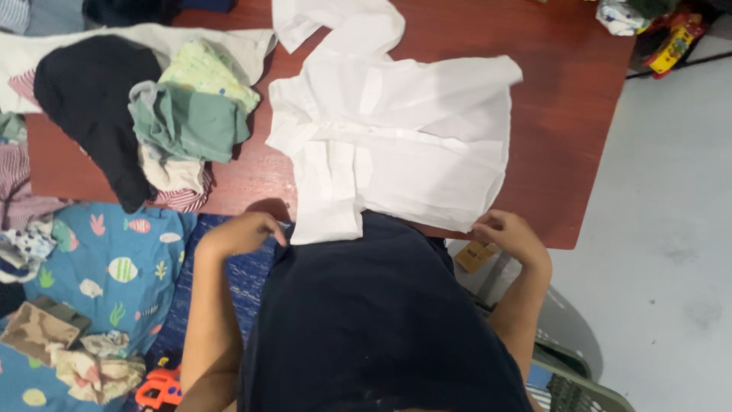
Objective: The person folds several items of clothing on a wooden table, including a gray t-shirt, a yellow striped shirt, a green patterned shirt, a dark green shirt, and a white button-up shirt. Each item is smoothed, folded into a compact rectangle, and placed in a growing stack.
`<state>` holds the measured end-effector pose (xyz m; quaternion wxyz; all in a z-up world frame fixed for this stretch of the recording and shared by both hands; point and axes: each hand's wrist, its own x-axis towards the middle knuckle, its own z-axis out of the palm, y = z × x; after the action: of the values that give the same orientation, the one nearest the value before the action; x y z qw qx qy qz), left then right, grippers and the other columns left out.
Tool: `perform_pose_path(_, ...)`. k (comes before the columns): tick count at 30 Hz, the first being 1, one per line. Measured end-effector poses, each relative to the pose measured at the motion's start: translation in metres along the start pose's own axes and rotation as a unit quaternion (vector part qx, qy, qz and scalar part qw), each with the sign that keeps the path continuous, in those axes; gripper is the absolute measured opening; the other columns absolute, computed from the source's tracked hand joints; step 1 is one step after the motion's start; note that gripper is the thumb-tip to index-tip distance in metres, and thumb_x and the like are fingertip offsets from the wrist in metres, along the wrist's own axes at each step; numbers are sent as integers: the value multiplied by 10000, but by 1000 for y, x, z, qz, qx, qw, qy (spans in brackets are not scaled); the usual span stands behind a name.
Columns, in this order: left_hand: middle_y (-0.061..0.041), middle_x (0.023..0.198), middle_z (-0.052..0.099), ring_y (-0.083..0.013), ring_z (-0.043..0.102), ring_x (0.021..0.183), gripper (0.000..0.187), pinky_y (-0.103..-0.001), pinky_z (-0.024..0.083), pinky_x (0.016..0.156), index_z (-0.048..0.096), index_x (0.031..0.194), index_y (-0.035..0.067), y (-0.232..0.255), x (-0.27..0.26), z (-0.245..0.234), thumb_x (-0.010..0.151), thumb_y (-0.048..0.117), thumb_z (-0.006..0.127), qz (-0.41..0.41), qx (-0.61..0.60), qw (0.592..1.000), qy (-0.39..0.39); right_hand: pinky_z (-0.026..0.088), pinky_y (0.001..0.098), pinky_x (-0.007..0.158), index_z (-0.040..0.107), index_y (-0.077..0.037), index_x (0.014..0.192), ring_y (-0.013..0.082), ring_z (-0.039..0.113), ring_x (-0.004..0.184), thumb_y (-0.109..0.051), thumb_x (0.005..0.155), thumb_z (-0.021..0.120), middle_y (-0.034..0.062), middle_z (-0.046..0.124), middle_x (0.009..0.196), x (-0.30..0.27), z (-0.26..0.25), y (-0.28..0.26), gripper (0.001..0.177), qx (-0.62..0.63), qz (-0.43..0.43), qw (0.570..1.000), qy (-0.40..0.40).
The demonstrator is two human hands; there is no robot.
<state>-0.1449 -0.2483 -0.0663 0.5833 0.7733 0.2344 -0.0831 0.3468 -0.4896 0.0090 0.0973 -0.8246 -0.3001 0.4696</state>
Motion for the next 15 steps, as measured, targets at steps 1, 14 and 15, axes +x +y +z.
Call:
perform_pose_path(1, -112, 964, 757, -253, 710, 931, 254, -373, 547, 827, 762, 895, 72, 1, -1, -3, 826, -5, 530, -52, 16, 998, 38, 557, 406, 803, 762, -26, 1057, 263, 731, 891, -269, 915, 713, 152, 773, 969, 3, -1, -2, 286, -55, 36, 998, 5)
perform_pose_path(14, -284, 1138, 654, -474, 611, 1068, 578, -495, 493, 925, 568, 1280, -49, 6, 180, -78, 873, 262, 836, 27, 122, 833, 539, 525, 346, 818, 652, -1, 1181, 180, 622, 915, -268, 956, 805, 76, 669, 1008, 205, -16, -47, 381, 175, -188, 902, 348)
perform_pose_path(15, -279, 1108, 669, -471, 617, 1054, 612, -492, 499, 914, 570, 1275, -53, 5, 185, -82, 850, 288, 850, -9, 108, 846, 522, 528, 333, 797, 627, -12, 1169, 163, 621, 886, -260, 912, 821, 56, 664, 981, 212, -19, -48, 406, 199, -153, 903, 347)
